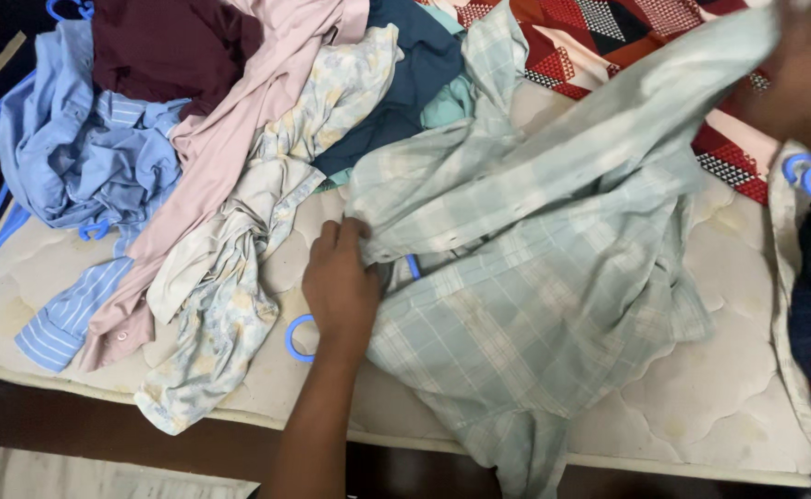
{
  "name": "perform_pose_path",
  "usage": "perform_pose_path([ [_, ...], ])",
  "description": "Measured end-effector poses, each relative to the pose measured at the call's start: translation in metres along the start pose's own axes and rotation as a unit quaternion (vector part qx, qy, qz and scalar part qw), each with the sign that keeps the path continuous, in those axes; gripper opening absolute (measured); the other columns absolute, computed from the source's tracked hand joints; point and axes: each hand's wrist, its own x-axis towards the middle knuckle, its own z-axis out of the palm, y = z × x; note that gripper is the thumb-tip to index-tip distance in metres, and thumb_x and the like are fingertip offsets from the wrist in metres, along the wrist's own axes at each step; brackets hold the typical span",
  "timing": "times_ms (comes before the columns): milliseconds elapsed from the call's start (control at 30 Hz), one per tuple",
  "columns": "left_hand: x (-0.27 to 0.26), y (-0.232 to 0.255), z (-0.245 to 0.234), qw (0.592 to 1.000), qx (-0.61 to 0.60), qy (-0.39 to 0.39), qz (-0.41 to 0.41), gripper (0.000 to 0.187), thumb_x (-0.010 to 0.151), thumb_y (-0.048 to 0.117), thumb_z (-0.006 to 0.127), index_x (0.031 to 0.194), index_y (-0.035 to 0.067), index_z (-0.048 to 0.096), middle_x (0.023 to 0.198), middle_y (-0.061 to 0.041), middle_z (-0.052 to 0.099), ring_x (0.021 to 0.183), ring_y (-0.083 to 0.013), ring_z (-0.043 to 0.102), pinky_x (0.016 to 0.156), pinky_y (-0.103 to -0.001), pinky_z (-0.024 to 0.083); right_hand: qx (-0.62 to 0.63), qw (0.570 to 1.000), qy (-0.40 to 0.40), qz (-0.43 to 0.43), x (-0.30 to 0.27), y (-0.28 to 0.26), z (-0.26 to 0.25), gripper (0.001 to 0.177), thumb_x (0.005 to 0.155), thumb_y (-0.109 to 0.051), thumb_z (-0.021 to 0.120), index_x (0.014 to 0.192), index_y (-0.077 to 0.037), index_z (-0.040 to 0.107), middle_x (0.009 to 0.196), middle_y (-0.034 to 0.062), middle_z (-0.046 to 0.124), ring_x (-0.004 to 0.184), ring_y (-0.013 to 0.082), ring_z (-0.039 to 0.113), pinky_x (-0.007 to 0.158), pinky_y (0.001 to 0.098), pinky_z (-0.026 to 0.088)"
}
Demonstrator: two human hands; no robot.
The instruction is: The person places a striped polo shirt onto a blue hanger and adjusts it on a bed. They then pick up a light-colored checkered shirt, button it, and place it onto another hanger. The person continues to handle the shirts and hangers on the bed.
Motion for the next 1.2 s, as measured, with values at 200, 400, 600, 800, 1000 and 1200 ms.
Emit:
perform_pose_path([
  [200,-0.002,-0.012,0.004,0.998,0.042,-0.044,0.001,0.043,0.066,0.019,0.082,0.106,0.013,0.069,0.111,-0.010,0.054,0.106,-0.0316,0.053,0.082,-0.050,0.045,-0.048,0.964,0.258,-0.033,-0.061,-0.078,0.029,0.035,0.098,-0.015,0.067,0.130,-0.004,0.060,0.130,0.0154,0.064,0.115,0.0297,0.067,0.080,0.0404,0.058],
  [400,-0.007,0.001,0.016,0.986,-0.039,-0.011,0.164,0.034,0.071,0.028,0.080,0.101,0.014,0.070,0.113,-0.007,0.056,0.113,-0.0306,0.050,0.097,-0.053,0.037,0.188,0.889,0.244,-0.339,-0.116,-0.180,0.037,0.054,0.079,-0.027,0.070,0.127,-0.004,0.064,0.125,0.0157,0.061,0.118,0.0361,0.058,0.098,0.0489,0.047],
  [600,-0.016,0.009,0.036,0.956,-0.096,-0.139,0.241,0.043,0.071,0.019,0.079,0.112,0.012,0.068,0.113,-0.007,0.061,0.114,-0.0289,0.056,0.092,-0.049,0.040,0.129,0.900,0.339,-0.242,-0.107,-0.209,0.034,0.033,0.092,-0.024,0.065,0.122,-0.011,0.069,0.134,0.0134,0.058,0.130,0.0352,0.050,0.117,0.0525,0.035],
  [800,-0.017,0.006,0.044,0.966,-0.050,-0.148,0.208,0.039,0.073,0.007,0.074,0.112,0.013,0.070,0.111,-0.004,0.068,0.113,-0.0263,0.060,0.094,-0.047,0.042,0.337,0.863,0.286,-0.244,-0.100,-0.184,0.022,0.019,0.108,-0.022,0.056,0.116,-0.006,0.063,0.113,0.0172,0.067,0.109,0.0384,0.064,0.102,0.0467,0.050],
  [1000,-0.014,0.008,0.036,0.971,0.007,-0.150,0.187,0.017,0.075,0.018,0.073,0.091,0.011,0.076,0.099,-0.004,0.071,0.108,-0.0271,0.059,0.101,-0.049,0.037,0.180,0.960,0.015,-0.215,-0.135,-0.114,0.011,0.063,0.084,-0.061,0.058,0.123,-0.012,0.070,0.089,0.0159,0.075,0.085,0.0349,0.074,0.083,0.0482,0.057],
  [1200,-0.019,0.005,0.032,0.974,0.039,-0.107,0.195,0.014,0.078,0.017,0.071,0.089,0.009,0.076,0.100,-0.004,0.073,0.110,-0.0293,0.057,0.109,-0.050,0.033,0.000,0.965,-0.158,-0.210,-0.157,-0.016,0.062,0.075,0.081,-0.076,0.061,0.118,-0.013,0.078,0.108,0.0159,0.069,0.102,0.0304,0.070,0.094,0.0436,0.055],
])
